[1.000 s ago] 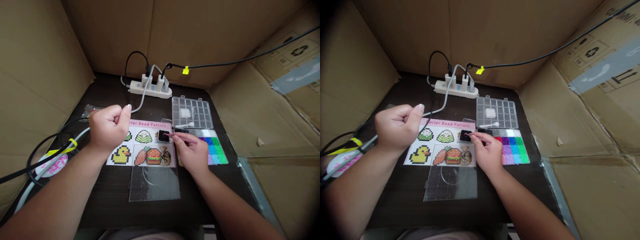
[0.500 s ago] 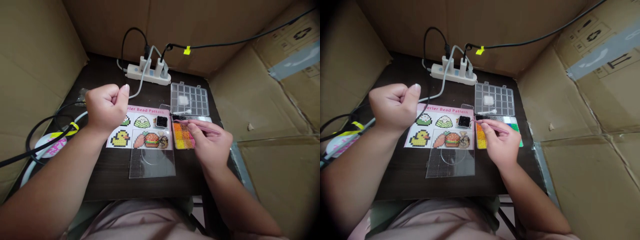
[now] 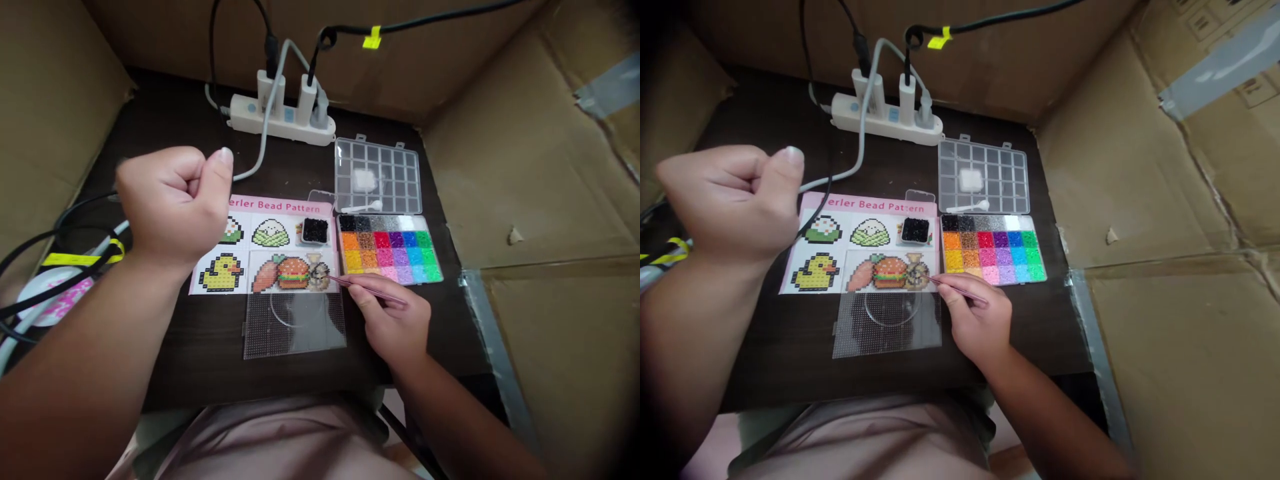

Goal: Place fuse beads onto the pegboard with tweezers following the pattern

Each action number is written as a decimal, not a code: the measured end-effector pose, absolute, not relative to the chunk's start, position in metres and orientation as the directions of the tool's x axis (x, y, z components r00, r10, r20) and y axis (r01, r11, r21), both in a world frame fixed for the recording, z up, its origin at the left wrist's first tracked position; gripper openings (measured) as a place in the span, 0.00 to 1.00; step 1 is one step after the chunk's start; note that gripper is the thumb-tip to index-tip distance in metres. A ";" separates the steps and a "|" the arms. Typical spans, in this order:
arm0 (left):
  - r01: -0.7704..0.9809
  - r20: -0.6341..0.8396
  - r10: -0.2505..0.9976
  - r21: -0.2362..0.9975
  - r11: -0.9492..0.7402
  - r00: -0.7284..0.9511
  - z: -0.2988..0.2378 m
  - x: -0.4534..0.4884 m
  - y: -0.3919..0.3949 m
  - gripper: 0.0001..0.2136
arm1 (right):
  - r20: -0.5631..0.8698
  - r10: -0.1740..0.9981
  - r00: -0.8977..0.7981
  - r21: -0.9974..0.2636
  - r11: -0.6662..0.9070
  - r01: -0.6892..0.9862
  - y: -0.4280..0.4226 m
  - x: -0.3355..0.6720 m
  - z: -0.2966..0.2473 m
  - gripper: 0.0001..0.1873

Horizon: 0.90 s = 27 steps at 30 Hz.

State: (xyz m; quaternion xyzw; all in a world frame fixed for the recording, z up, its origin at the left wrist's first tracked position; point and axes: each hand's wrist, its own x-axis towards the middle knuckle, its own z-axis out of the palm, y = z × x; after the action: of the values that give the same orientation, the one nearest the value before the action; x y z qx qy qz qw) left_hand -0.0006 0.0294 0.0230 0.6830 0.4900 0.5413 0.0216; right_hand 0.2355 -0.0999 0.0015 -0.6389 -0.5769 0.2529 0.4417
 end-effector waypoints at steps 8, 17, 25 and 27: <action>0.663 0.711 0.700 0.556 -0.502 -0.067 0.024 0.000 0.028 0.23 | 0.215 0.963 0.165 -0.845 0.099 0.526 -0.101 0.235 0.001 0.08; 0.649 0.700 0.706 0.588 -0.483 -0.109 0.023 0.001 0.029 0.24 | 0.227 0.965 0.134 -0.830 0.120 0.545 -0.100 0.235 0.001 0.08; 0.632 0.722 0.683 0.581 -0.512 -0.111 0.023 0.002 0.032 0.24 | 0.248 0.959 0.135 -0.827 0.138 0.545 -0.100 0.237 -0.002 0.09; 0.632 0.713 0.691 0.590 -0.502 -0.117 0.023 0.003 0.031 0.23 | 0.243 0.959 0.146 -0.835 0.130 0.535 -0.101 0.238 -0.002 0.09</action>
State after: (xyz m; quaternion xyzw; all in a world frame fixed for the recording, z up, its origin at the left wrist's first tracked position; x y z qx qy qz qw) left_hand 0.0025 0.0308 0.0234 0.6640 0.4982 0.5569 0.0267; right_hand 0.2379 -0.1007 -0.0023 -0.6144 -0.6080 0.2398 0.4420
